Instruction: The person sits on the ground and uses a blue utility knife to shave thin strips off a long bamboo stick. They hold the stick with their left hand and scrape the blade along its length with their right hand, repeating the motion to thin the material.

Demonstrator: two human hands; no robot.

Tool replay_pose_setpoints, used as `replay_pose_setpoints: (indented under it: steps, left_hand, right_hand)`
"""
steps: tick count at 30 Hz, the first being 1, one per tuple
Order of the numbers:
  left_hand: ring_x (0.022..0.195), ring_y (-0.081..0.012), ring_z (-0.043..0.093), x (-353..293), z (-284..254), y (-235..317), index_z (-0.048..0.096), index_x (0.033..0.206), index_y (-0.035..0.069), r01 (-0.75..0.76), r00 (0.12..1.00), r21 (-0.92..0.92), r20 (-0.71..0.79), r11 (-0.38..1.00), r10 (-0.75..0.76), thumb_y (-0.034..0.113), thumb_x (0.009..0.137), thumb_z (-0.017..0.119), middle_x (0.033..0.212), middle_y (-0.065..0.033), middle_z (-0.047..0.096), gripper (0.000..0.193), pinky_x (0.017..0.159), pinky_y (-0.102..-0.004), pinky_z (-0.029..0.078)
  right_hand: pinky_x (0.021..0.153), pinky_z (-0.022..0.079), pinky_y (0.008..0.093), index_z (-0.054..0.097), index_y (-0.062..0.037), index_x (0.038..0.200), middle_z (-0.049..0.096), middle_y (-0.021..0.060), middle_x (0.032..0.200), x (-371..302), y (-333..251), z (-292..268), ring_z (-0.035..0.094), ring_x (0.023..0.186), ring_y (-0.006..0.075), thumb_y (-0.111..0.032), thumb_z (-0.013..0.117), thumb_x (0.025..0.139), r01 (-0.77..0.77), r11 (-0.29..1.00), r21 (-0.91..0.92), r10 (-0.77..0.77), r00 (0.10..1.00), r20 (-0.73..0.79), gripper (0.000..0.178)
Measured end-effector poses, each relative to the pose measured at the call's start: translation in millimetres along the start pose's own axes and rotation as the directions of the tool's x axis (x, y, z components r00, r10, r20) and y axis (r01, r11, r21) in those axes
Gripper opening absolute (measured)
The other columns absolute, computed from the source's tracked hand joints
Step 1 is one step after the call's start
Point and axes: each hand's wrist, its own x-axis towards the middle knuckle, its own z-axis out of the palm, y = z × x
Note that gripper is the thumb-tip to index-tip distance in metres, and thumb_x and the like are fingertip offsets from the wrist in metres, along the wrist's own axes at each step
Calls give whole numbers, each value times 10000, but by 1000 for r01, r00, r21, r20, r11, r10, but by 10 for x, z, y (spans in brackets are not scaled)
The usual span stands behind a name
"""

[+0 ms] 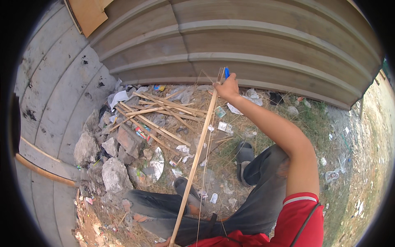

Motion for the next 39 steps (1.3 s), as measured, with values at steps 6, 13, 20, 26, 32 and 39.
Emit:
replay_pose_setpoints:
  steps: [6,13,20,26,32,39]
  left_hand:
    - [802,-105,634,7,-67,339,682,1191,57,68,997,307,-46,949,-57,307,905,762,922,-25,696,387,679,-253,500]
    - [885,-257,674,621,90,1961,339,1528,-30,-601,648,678,105,422,755,212,883,730,1066,-189,649,792,719,-351,549]
    - [1108,-335,681,1773,497,3130,76,1610,-37,-752,580,439,86,491,810,241,973,650,1338,-290,585,901,858,-395,573]
    - [760,-159,700,2306,744,3450,350,1526,-24,-720,670,247,3,649,742,212,1042,588,1023,-172,713,589,659,-306,562]
    - [605,-190,701,2527,711,3326,683,1155,10,-711,607,411,-53,571,793,229,1037,585,739,-112,716,267,601,-301,536]
    - [674,-114,639,2694,608,3445,680,1099,-14,-741,633,254,-42,621,773,222,1037,587,803,-110,714,260,593,-299,507]
  right_hand:
    - [570,517,331,584,-47,1085,591,42,823,35,-100,-141,585,690,155,-215,791,894,-311,782,540,114,924,365,328]
    - [557,527,288,563,-52,1002,645,53,867,-513,-851,-223,598,694,136,-243,828,880,-292,723,626,37,921,387,349]
    - [491,488,273,650,-10,938,700,78,781,-1030,-1190,-155,621,648,101,-333,862,845,19,863,505,-238,897,373,397]
    - [476,451,250,697,-5,880,696,63,727,-1070,-1052,-186,576,568,79,-329,824,883,-21,852,523,-258,853,454,347]
    - [465,459,259,685,-8,901,672,50,732,-946,-837,-248,550,540,82,-385,753,942,-38,928,372,-203,784,586,385]
    - [462,472,278,644,7,944,617,37,719,-790,-783,-102,514,500,88,-448,663,994,-65,909,413,-248,711,658,458]
